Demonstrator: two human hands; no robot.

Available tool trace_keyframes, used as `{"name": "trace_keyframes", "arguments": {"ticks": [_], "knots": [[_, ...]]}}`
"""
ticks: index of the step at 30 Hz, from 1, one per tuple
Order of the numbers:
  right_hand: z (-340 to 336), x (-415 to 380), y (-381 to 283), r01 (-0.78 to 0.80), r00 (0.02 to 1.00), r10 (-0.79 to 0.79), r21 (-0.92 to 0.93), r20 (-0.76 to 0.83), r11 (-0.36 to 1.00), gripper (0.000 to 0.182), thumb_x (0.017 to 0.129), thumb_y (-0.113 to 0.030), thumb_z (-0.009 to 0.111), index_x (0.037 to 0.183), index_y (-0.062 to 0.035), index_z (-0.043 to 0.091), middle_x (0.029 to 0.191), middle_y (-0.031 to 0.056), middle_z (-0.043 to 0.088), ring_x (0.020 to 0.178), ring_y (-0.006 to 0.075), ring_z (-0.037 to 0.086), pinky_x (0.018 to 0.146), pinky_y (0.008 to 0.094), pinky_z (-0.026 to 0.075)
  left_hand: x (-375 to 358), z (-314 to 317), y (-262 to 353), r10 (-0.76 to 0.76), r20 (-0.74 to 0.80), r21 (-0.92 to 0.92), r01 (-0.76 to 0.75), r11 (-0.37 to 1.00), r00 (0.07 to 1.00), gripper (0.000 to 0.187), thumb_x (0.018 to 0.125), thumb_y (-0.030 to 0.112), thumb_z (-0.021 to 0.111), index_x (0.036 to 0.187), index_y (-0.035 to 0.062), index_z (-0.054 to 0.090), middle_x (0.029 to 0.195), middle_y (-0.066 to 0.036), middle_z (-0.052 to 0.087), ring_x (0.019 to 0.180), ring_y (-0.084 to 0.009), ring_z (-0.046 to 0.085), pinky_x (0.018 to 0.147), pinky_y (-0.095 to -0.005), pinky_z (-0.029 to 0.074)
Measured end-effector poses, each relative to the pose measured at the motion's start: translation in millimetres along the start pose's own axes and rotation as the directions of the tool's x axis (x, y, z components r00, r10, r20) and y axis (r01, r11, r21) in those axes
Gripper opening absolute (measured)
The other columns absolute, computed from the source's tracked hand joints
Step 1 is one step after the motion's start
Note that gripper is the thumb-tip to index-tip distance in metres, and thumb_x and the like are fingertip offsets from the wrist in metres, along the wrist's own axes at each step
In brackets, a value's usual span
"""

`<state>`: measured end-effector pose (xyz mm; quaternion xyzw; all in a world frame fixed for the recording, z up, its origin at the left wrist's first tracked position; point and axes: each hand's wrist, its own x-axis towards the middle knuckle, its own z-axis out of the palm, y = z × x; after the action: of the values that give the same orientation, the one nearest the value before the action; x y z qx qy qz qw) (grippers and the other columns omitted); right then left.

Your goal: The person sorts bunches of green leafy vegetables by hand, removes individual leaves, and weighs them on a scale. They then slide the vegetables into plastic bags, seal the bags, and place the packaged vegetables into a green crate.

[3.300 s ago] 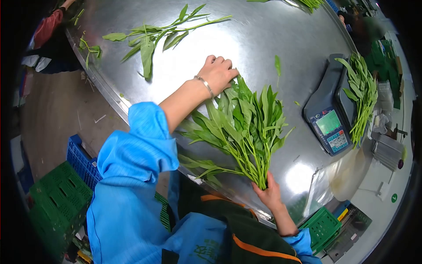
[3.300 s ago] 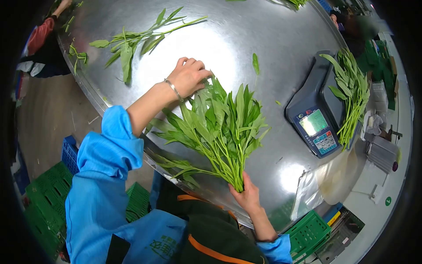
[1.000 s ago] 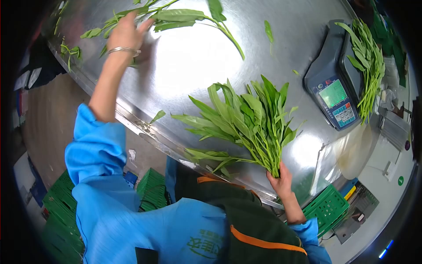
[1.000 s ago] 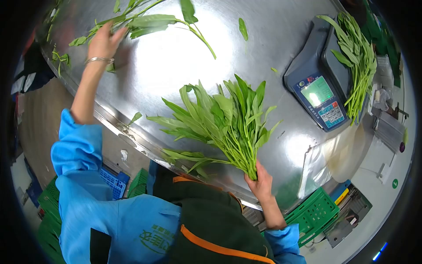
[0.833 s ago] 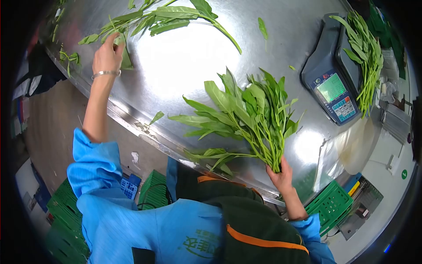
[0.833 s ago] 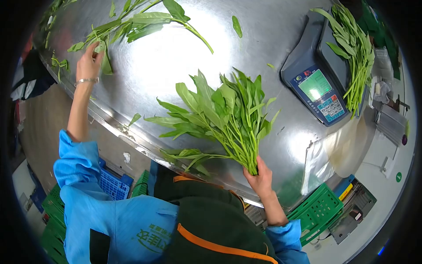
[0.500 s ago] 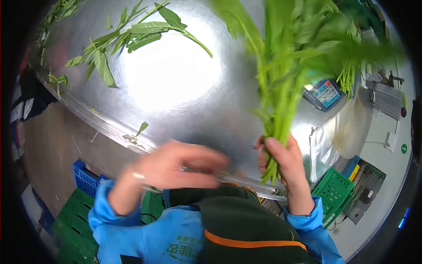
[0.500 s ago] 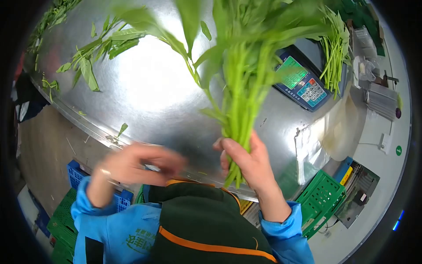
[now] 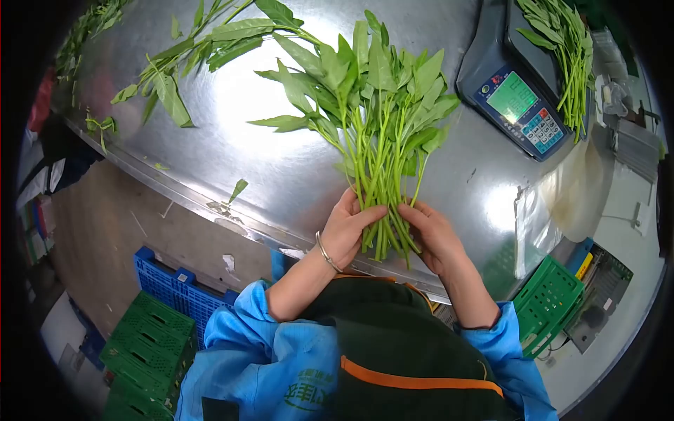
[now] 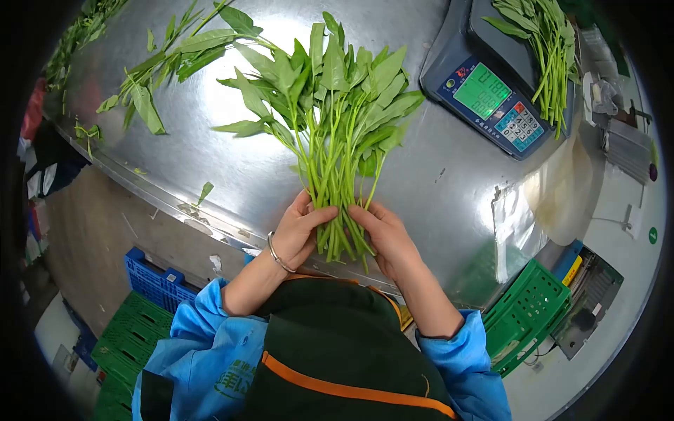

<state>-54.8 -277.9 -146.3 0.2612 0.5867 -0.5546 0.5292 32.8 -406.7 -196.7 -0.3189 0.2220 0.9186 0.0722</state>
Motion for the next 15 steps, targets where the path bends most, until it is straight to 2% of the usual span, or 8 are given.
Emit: {"name": "trace_keyframes", "arguments": {"ticks": [2,4,5,6,8,12,14,15], "knots": [[0,3,2,-0.047,0.997,0.046,0.008,0.068,0.999,0.035,0.089,-0.02,0.049,0.119,-0.0031,0.047,0.111,0.0051,0.053,0.098,0.0119,0.052,0.073,0.0245,0.044,-4,2,6,-0.069,-0.02,-0.139,0.066,0.988,0.997,0.045,0.082,-0.002,0.054,0.123,0.0052,0.038,0.111,-0.008,0.053,0.099,-0.0166,0.055,0.084,-0.0311,0.048],[6,0,6,0.105,0.995,-0.103,-0.149,0.019,0.983,0.035,0.084,-0.012,0.053,0.117,-0.0028,0.049,0.108,0.0062,0.053,0.089,0.0162,0.054,0.075,0.027,0.045,-6,8,12,-0.094,-0.05,-0.168,0.085,0.982,0.994,0.043,0.082,-0.001,0.055,0.122,0.0046,0.039,0.109,-0.007,0.054,0.098,-0.0164,0.055,0.084,-0.0311,0.048],[5,3,13,0.102,0.995,-0.101,-0.143,0.016,0.984,0.035,0.084,-0.012,0.053,0.117,-0.0028,0.049,0.108,0.0062,0.053,0.089,0.0162,0.054,0.075,0.027,0.045,-6,10,13,-0.117,-0.077,-0.198,0.1,0.975,0.99,0.041,0.082,0.0,0.055,0.121,0.004,0.041,0.107,-0.007,0.055,0.097,-0.0162,0.055,0.084,-0.031,0.047],[2,7,22,0.254,0.965,-0.258,-0.366,0.038,0.895,0.04,0.082,-0.01,0.054,0.12,-0.0033,0.047,0.108,0.007,0.053,0.09,0.0174,0.054,0.077,0.0276,0.044,-6,10,10,-0.122,-0.076,-0.195,0.105,0.975,0.99,0.041,0.082,0.0,0.055,0.121,0.004,0.041,0.107,-0.007,0.055,0.097,-0.0162,0.055,0.084,-0.031,0.047],[6,6,28,0.495,0.807,-0.568,-0.711,0.163,0.499,0.053,0.075,-0.006,0.054,0.127,-0.0049,0.043,0.11,0.01,0.052,0.094,0.0202,0.054,0.083,0.0289,0.042,-5,9,4,-0.222,-0.023,0.063,0.223,0.973,0.975,0.038,0.084,0.004,0.055,0.119,0.0028,0.043,0.107,-0.006,0.055,0.096,-0.0159,0.056,0.085,-0.0309,0.047],[9,1,19,0.534,0.791,-0.6,-0.612,0.119,0.583,0.042,0.076,-0.012,0.056,0.118,-0.0034,0.05,0.108,0.0146,0.053,0.097,0.0229,0.053,0.082,0.0332,0.042,-9,1,-4,-0.239,0.063,-0.075,0.243,0.967,0.969,0.039,0.083,0.004,0.056,0.121,0.0021,0.044,0.111,-0.008,0.054,0.096,-0.0167,0.056,0.084,-0.032,0.048],[8,-7,5,0.421,0.897,-0.441,-0.231,-0.039,0.877,0.031,0.083,-0.012,0.054,0.112,-0.0019,0.052,0.099,0.0079,0.054,0.081,0.0149,0.054,0.073,0.0272,0.044,-13,4,4,-0.254,0.129,-0.133,0.27,0.954,0.959,0.04,0.083,0.003,0.056,0.121,0.002,0.044,0.111,-0.008,0.054,0.096,-0.0176,0.056,0.083,-0.0334,0.049],[8,-6,5,0.421,0.897,-0.441,-0.228,-0.043,0.878,0.031,0.083,-0.012,0.054,0.112,-0.0019,0.052,0.099,0.0079,0.054,0.081,0.0149,0.054,0.073,0.0272,0.044,-14,6,7,-0.264,0.194,-0.192,0.3,0.934,0.945,0.041,0.083,0.003,0.055,0.122,0.002,0.043,0.111,-0.009,0.054,0.096,-0.0186,0.056,0.083,-0.0348,0.049]]}}
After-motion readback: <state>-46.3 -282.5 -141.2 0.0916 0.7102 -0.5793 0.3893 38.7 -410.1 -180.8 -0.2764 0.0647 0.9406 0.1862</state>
